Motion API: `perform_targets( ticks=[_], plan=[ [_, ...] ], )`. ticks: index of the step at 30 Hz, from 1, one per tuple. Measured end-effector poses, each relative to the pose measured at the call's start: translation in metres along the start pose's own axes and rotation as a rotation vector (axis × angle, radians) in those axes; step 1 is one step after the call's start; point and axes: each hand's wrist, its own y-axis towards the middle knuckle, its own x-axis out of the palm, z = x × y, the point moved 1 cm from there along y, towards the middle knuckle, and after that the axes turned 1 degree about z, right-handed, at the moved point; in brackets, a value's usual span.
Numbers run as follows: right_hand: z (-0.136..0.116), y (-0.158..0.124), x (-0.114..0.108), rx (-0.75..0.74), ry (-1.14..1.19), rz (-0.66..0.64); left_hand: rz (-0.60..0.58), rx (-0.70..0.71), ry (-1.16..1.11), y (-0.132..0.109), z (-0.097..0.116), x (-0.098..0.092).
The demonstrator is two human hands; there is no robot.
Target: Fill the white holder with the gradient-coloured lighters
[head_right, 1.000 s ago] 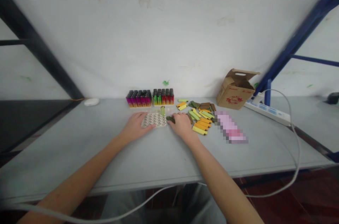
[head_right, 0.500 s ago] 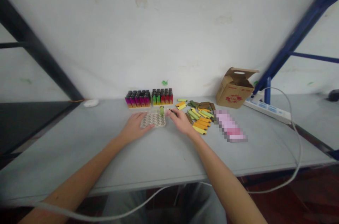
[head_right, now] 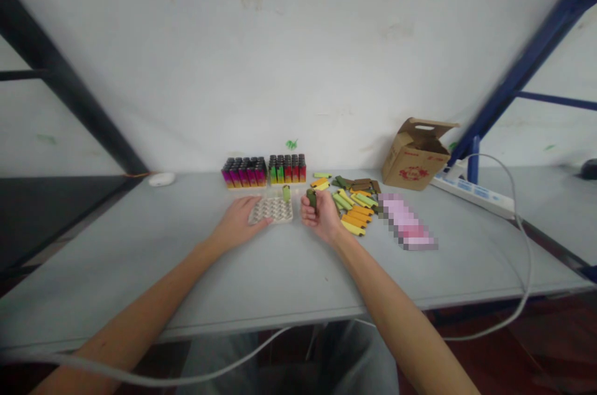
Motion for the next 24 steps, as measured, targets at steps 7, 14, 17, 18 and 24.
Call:
perform_targets(
  ticks=[7, 14, 17, 18, 24],
  plan=[
    [-0.0027, -0.0048, 0.0041, 0.063, -0.114, -0.057, -0.012, 0.003, 0.005, -0.0002, -0.0001, -0.0006],
    [-0.0024, -0.0024, -0.0023, 0.043, -0.098, 0.016, -0.001, 0.009, -0.008, -0.0009, 0.0007, -0.0011],
    [-0.0015, -0.0031, -0.0010, 0.059, -0.096, -0.004, 0.002, 0.006, -0.010, -0.0012, 0.0007, -0.0010],
    [-0.0011, -0.0033, 0.0000, 0.062, -0.103, 0.000, 0.001, 0.004, -0.010, -0.0013, 0.0008, -0.0011],
    [0.0033, -0.0023, 0.0045, 0.050, -0.122, 0.022, -0.002, -0.007, -0.023, -0.0012, 0.0016, -0.0018]
  ],
)
